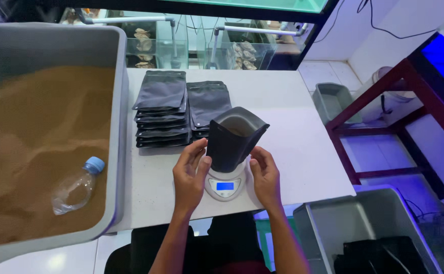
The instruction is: The person scoops sand from a large grey bin into individual black pouches using a small plastic scoop and weighs each pouch on a digital scale.
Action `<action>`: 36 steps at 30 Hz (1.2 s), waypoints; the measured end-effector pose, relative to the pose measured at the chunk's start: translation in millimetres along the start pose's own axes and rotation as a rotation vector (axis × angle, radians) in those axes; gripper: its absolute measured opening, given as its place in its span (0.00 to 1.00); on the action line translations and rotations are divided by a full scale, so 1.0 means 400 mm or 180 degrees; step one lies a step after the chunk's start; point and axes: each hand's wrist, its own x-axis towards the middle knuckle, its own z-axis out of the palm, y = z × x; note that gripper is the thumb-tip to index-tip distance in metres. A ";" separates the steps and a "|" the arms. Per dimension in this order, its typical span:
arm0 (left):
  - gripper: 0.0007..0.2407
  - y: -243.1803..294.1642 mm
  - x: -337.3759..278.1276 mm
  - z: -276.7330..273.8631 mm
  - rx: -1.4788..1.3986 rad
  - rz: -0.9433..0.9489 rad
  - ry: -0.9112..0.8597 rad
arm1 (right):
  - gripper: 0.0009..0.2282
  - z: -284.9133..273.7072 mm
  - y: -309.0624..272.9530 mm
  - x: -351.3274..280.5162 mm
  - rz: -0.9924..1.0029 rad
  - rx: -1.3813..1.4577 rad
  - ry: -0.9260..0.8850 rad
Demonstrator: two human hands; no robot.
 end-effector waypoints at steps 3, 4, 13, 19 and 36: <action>0.22 0.003 -0.003 0.001 0.0032 -0.0073 0.0021 | 0.16 -0.003 0.011 -0.008 -0.0020 -0.0064 0.0054; 0.22 0.005 0.001 0.000 0.0033 -0.0069 0.0016 | 0.16 -0.004 0.010 -0.009 -0.0022 -0.0060 0.0059; 0.19 0.027 0.020 0.007 0.0016 -0.0089 0.0065 | 0.13 -0.005 0.019 -0.009 -0.0049 -0.0194 0.0026; 0.17 0.005 0.021 0.027 -0.0150 -0.0185 0.0072 | 0.12 -0.001 0.011 -0.003 -0.0140 -0.0355 -0.0028; 0.05 0.006 -0.027 0.019 -0.1627 -0.0639 0.0870 | 0.41 0.045 -0.020 -0.088 -0.1042 0.0512 -0.0635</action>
